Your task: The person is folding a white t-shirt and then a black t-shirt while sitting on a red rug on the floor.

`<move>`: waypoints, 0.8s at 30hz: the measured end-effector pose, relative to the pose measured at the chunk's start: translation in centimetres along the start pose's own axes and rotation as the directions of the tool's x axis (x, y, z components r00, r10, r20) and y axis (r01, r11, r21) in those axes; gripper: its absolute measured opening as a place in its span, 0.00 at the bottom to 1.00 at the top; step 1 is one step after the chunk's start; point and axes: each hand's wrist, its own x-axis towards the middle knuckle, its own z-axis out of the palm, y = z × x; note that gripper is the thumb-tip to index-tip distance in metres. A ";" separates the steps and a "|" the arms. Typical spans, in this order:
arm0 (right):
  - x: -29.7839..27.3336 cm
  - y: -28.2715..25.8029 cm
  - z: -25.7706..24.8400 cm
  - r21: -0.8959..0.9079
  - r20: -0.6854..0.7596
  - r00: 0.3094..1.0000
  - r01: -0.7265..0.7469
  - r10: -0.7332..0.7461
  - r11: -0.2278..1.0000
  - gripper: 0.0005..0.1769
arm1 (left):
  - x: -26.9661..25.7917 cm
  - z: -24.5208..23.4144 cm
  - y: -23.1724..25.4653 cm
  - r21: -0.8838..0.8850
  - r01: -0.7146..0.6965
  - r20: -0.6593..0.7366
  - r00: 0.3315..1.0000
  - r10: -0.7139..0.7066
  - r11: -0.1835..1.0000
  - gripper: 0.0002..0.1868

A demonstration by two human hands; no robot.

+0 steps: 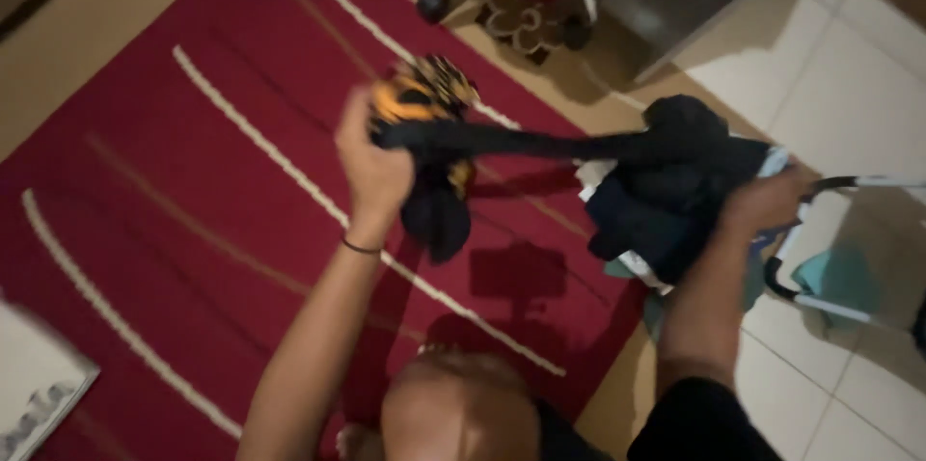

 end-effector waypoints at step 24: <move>-34.9 -59.8 -18.3 0.950 -0.116 -0.059 0.286 -0.992 -0.128 0.15 | -1.4 -33.8 6.1 0.617 0.097 0.076 0.980 -0.182 0.781 0.26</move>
